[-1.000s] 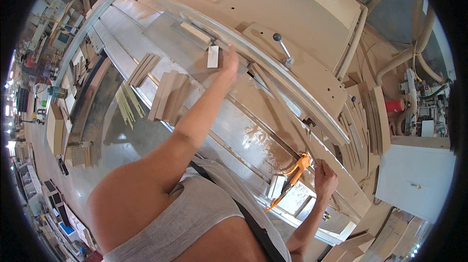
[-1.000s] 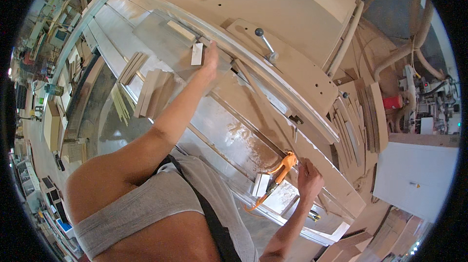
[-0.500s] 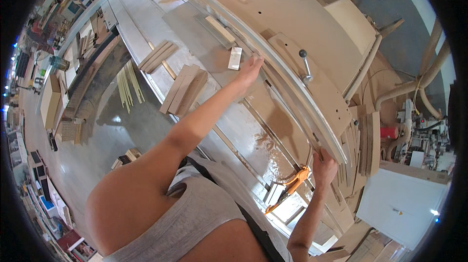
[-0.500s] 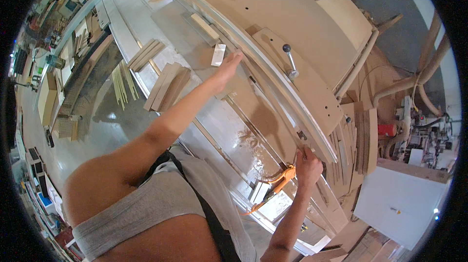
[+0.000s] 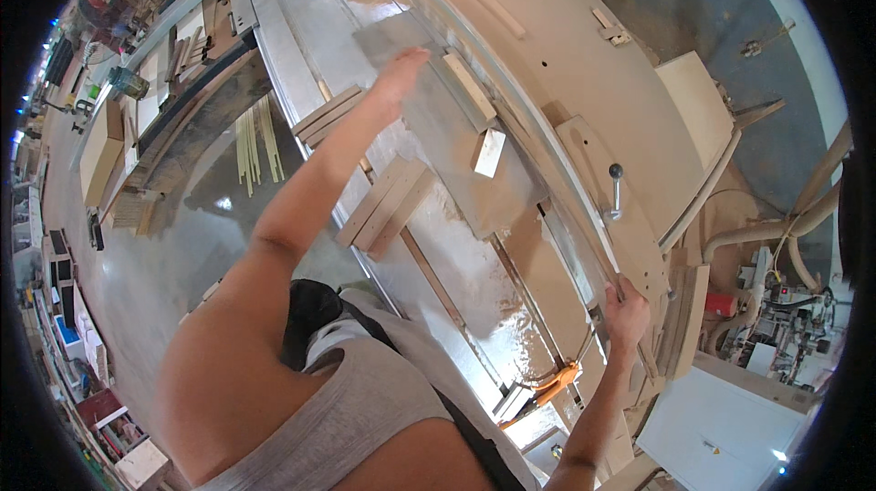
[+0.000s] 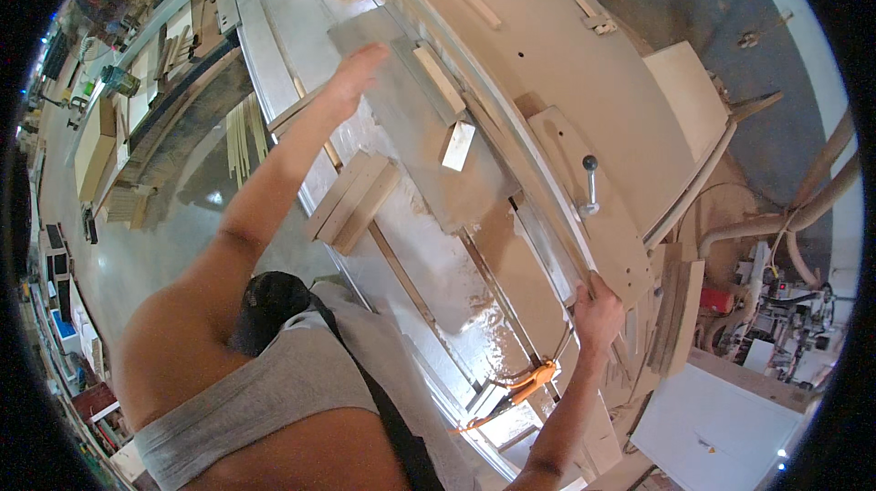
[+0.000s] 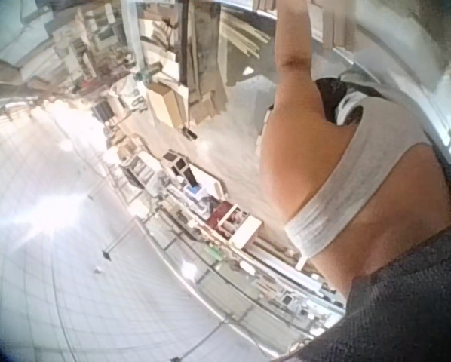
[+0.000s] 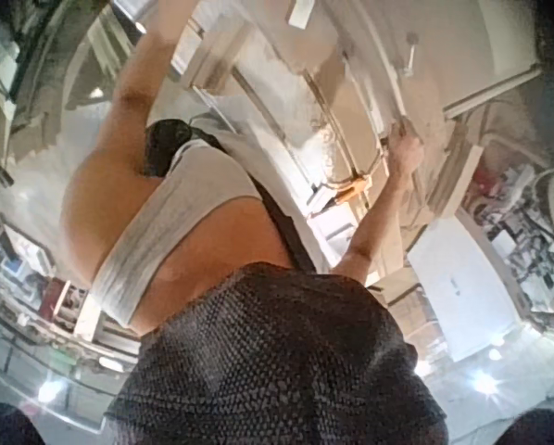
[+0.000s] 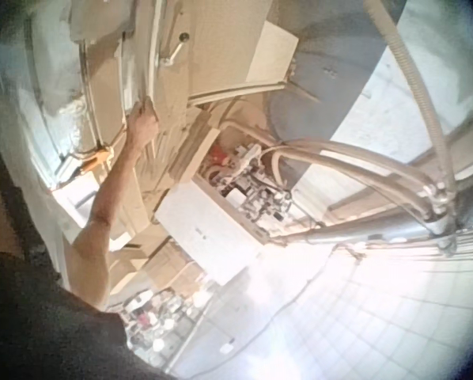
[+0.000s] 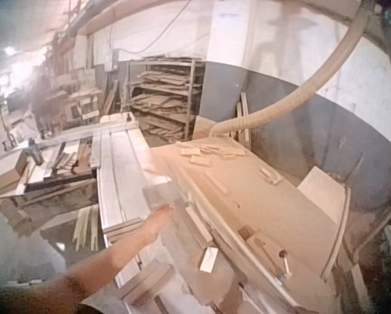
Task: The person processes wood slats by placing them one by one into a guide on a workbench, sliding a component along the guide to secure or measure them, and then setting the processed slats aside onto a pile.
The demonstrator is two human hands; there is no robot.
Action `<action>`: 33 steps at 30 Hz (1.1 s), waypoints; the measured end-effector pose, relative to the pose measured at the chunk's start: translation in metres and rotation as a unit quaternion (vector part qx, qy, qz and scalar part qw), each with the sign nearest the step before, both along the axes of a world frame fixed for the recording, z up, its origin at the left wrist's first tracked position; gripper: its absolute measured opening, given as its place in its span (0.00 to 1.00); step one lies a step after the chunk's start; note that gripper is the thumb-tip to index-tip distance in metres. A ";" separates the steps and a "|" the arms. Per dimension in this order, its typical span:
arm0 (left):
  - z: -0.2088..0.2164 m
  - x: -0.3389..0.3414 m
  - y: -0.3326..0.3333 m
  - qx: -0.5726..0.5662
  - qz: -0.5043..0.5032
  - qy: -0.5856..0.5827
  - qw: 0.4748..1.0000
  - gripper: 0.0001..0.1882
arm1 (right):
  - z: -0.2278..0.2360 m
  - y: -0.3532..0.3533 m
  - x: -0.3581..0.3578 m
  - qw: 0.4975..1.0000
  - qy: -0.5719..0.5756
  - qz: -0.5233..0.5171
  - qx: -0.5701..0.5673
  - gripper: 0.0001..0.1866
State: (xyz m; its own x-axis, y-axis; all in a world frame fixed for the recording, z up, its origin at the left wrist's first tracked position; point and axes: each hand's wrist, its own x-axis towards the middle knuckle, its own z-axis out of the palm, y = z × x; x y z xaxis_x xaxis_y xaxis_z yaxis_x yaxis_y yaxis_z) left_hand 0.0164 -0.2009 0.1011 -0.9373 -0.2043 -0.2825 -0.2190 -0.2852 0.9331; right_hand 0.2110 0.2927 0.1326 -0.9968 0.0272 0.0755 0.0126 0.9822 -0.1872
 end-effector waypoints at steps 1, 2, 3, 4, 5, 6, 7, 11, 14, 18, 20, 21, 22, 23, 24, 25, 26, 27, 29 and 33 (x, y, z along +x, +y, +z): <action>-0.008 -0.010 -0.013 -0.010 -0.005 0.004 1.000 0.33 | 0.002 -0.009 -0.010 1.000 -0.001 0.007 -0.004 0.16; -0.016 -0.024 -0.024 -0.026 0.007 -0.007 1.000 0.33 | 0.004 -0.020 -0.021 1.000 -0.010 0.007 0.003 0.16; -0.025 -0.040 -0.034 -0.044 0.019 -0.018 0.999 0.32 | 0.003 -0.032 -0.033 1.000 -0.019 0.008 0.007 0.16; -0.036 -0.058 -0.045 -0.062 0.031 -0.029 0.997 0.31 | 0.003 -0.041 -0.046 1.000 -0.027 0.007 0.012 0.16; -0.055 -0.077 -0.060 -0.058 0.028 -0.021 0.998 0.31 | 0.003 -0.046 -0.059 1.000 -0.020 0.016 0.014 0.15; -0.080 -0.099 -0.076 -0.054 0.025 -0.014 0.998 0.31 | 0.004 -0.053 -0.072 0.999 -0.014 0.025 0.015 0.15; -0.097 -0.118 -0.090 -0.052 0.021 -0.008 0.998 0.30 | 0.003 -0.059 -0.084 0.999 -0.011 0.033 0.016 0.14; -0.120 -0.198 -0.116 -0.121 0.037 -0.092 0.988 0.28 | 0.006 -0.099 -0.138 0.996 -0.079 0.014 0.033 0.13; -0.147 -0.243 -0.143 -0.273 0.010 -0.168 0.947 0.27 | 0.007 -0.147 -0.171 0.995 -0.084 0.025 0.048 0.13; -0.129 -0.265 -0.115 -0.490 0.016 -0.245 0.836 0.29 | 0.000 -0.163 -0.176 0.999 -0.035 0.028 0.030 0.15; -0.120 -0.269 -0.104 -0.506 0.020 -0.249 0.826 0.29 | 0.000 -0.157 -0.158 0.999 -0.043 0.005 0.014 0.16; -0.118 -0.274 -0.101 -0.499 0.030 -0.247 0.830 0.28 | 0.000 -0.153 -0.148 0.998 -0.055 -0.012 0.003 0.17; -0.119 -0.278 -0.100 -0.493 0.040 -0.244 0.834 0.28 | 0.000 -0.148 -0.135 0.997 -0.067 -0.030 -0.007 0.18; -0.122 -0.281 -0.102 -0.477 0.045 -0.250 0.841 0.28 | -0.001 -0.142 -0.119 0.997 -0.049 -0.040 -0.031 0.17; -0.125 -0.287 -0.102 -0.461 0.048 -0.255 0.849 0.28 | -0.004 -0.136 -0.100 0.997 -0.031 -0.052 -0.056 0.17; -0.127 -0.293 -0.102 -0.447 0.053 -0.258 0.855 0.27 | -0.006 -0.131 -0.083 0.994 -0.011 -0.064 -0.083 0.16; -0.130 -0.298 -0.104 -0.430 0.083 -0.251 0.863 0.26 | 0.000 -0.132 -0.071 0.990 -0.025 -0.104 -0.089 0.16; -0.136 -0.300 -0.110 -0.413 0.116 -0.245 0.870 0.25 | 0.007 -0.138 -0.057 0.984 -0.041 -0.142 -0.098 0.15; -0.155 -0.308 -0.132 -0.310 0.147 -0.166 0.925 0.23 | 0.009 -0.132 -0.027 0.977 -0.027 -0.174 -0.122 0.15; -0.139 -0.243 -0.150 -0.239 0.059 0.022 0.969 0.19 | -0.010 -0.111 0.059 0.961 -0.019 -0.235 -0.145 0.14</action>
